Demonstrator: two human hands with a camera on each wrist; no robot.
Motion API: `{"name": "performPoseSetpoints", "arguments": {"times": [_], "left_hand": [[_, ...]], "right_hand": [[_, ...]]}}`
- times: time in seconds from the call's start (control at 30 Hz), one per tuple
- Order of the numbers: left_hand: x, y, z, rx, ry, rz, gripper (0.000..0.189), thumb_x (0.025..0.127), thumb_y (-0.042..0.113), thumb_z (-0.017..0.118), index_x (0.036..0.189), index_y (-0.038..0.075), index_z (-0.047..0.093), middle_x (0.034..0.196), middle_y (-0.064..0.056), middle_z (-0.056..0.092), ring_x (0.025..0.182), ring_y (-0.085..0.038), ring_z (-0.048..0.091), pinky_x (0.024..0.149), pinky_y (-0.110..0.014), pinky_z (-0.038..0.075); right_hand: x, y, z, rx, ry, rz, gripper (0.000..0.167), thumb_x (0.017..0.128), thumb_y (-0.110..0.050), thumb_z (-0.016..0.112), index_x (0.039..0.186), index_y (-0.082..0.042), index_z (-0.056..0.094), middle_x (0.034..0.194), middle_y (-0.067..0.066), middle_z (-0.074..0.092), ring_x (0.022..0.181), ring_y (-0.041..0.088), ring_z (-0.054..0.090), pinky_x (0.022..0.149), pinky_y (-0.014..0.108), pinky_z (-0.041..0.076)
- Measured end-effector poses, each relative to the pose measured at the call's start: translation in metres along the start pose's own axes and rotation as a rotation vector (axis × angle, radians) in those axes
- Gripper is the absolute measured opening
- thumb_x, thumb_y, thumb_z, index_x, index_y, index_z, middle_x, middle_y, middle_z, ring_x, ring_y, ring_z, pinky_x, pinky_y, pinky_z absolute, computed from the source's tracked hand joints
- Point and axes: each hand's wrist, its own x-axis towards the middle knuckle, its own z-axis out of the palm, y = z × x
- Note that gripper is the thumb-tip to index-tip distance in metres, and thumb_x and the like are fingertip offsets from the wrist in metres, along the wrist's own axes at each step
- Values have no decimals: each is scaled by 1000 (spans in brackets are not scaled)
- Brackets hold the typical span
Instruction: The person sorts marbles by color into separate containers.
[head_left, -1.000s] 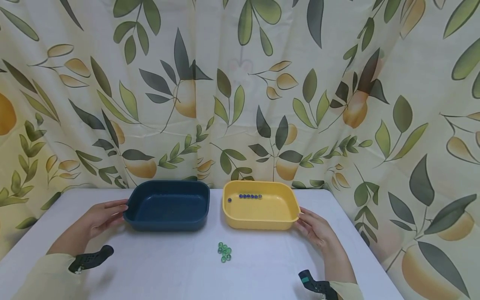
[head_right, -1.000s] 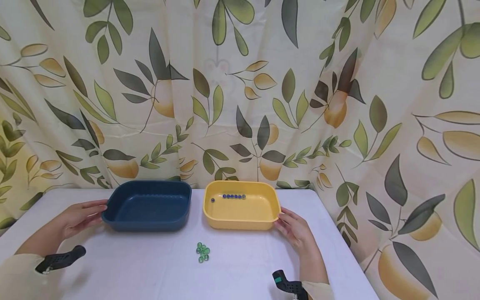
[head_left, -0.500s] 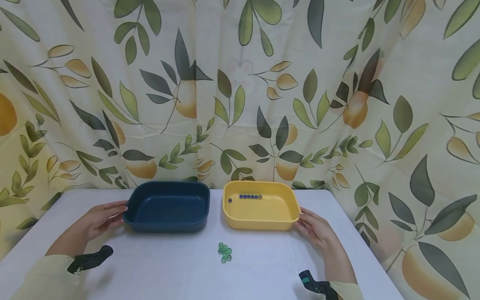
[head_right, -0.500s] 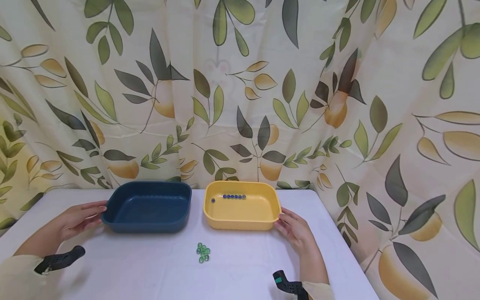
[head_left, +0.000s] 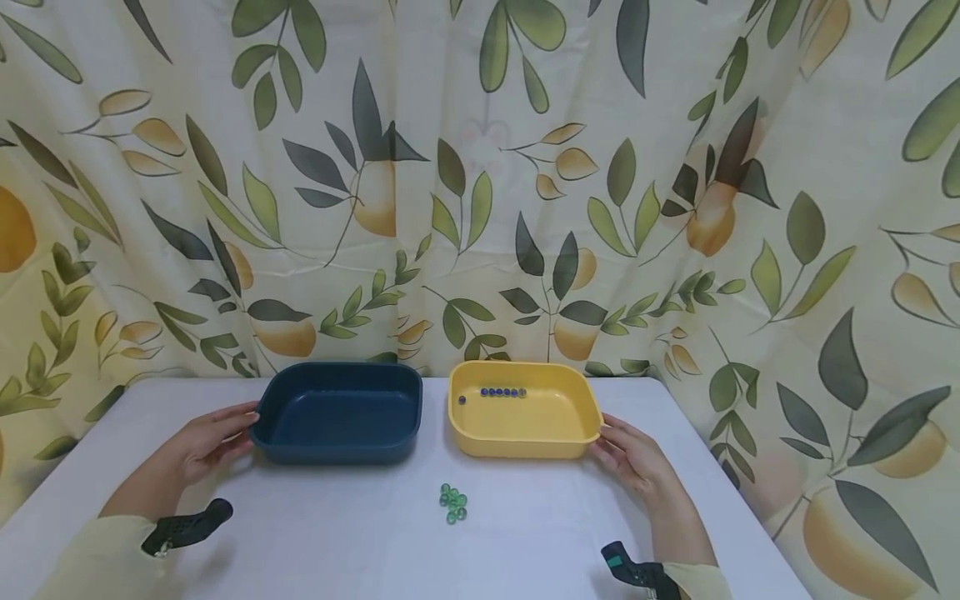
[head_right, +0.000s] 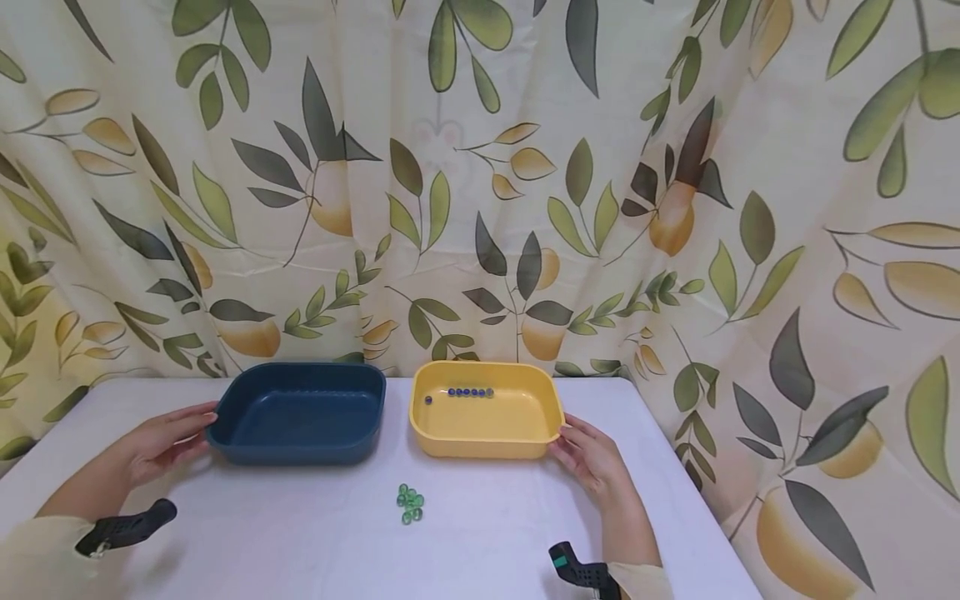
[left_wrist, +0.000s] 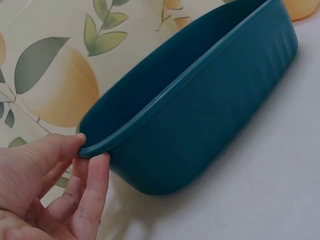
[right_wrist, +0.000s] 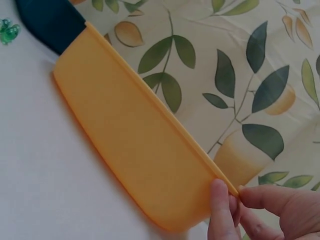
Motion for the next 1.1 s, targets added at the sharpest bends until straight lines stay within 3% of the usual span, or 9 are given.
{"name": "performPoseSetpoints", "arguments": {"times": [0.27,0.43,0.67,0.87,0.97,1.1], "left_hand": [[-3,0,0,-23,-4,7,27,96,15,64,78,33,74,81,3,66,71,-8,66,71,-19,60],[-3,-2,0,4,-14,33,28,97,14,63,80,33,73,82,5,66,72,-7,65,70,-19,59],[0,1,2,66,51,36,16,95,15,66,99,28,75,84,7,63,74,-8,64,72,-21,60],[-3,4,6,66,62,48,18,94,13,67,89,26,77,79,9,66,73,-7,64,72,-22,60],[-4,5,7,91,87,49,14,93,13,68,101,20,77,78,9,65,72,-8,64,72,-22,60],[-3,4,9,124,137,45,26,94,14,67,120,10,70,77,10,64,72,-8,64,72,-22,60]], "right_hand": [[-10,0,-4,-25,-101,-17,62,103,-12,51,156,-4,20,113,-1,61,99,8,62,95,21,53],[-16,3,-4,-125,-88,-46,61,102,-13,54,152,3,24,109,2,60,97,10,61,93,22,55],[-27,11,0,-234,-95,-50,47,100,-16,58,136,7,40,104,4,62,90,11,61,81,23,59],[-32,21,12,-276,-191,-101,47,98,-11,60,134,14,42,97,2,65,86,10,64,79,26,61],[-36,25,23,-331,-241,-130,46,97,-10,61,132,15,45,98,2,68,87,10,66,80,28,61],[-38,31,39,-399,-277,-160,46,95,-11,63,129,17,49,98,3,70,87,12,68,79,29,61]]}}
